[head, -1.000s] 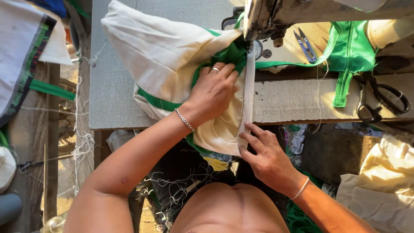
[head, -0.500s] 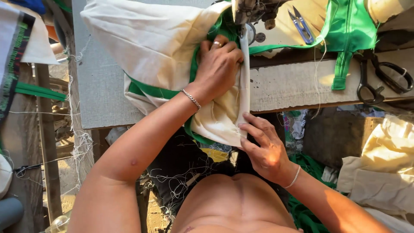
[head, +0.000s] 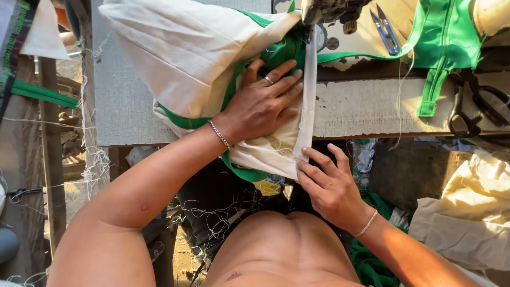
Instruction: Sewing a white canvas tote bag with green straps using an industrial sewing machine.
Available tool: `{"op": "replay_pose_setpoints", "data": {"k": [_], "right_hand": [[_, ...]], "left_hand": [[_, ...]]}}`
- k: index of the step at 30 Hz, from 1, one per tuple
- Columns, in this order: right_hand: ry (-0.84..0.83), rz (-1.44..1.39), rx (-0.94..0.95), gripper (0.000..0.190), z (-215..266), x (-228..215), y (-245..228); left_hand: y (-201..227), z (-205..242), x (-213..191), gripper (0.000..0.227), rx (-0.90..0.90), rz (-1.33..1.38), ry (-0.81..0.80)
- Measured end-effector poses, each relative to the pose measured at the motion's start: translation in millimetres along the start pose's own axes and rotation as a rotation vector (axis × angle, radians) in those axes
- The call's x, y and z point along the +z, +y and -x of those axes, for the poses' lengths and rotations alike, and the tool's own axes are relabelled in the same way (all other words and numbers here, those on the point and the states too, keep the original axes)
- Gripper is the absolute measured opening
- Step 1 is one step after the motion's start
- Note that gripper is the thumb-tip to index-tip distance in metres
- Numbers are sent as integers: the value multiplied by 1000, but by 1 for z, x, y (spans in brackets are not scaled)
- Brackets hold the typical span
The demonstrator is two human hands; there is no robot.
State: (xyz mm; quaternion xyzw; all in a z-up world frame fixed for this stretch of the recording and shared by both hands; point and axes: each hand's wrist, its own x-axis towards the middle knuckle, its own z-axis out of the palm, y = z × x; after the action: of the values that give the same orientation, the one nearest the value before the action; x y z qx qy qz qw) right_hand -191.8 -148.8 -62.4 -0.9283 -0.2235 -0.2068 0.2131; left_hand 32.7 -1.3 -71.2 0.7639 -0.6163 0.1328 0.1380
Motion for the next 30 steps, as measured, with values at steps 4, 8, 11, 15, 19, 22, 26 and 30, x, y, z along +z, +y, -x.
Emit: {"op": "replay_pose_setpoints", "data": {"k": [4, 8, 11, 15, 19, 22, 26, 30], "right_hand": [[22, 58, -4, 16, -1, 8, -2], [35, 2, -26, 13, -16, -1, 14], [153, -5, 2, 17, -27, -7, 74], [-20, 58, 134, 54, -73, -5, 125], [-313, 540, 272, 85, -64, 11, 128], [-229, 307, 281, 68, -63, 6, 93], [-171, -14, -78, 35, -59, 4, 59], [-225, 77, -153, 38, -41, 1, 49]], "left_hand": [[-4, 3, 17, 45, 26, 0, 118], [-6, 1, 15, 48, 13, 21, 113], [-6, 3, 22, 47, 5, 29, 114], [-4, -3, -5, 47, -7, 96, -28], [-21, 1, -7, 51, 17, 38, -107], [-18, 5, -4, 46, 36, 113, -85], [-21, 2, 0, 45, 36, 149, -60], [-19, 4, 3, 53, 5, 134, -80]]}}
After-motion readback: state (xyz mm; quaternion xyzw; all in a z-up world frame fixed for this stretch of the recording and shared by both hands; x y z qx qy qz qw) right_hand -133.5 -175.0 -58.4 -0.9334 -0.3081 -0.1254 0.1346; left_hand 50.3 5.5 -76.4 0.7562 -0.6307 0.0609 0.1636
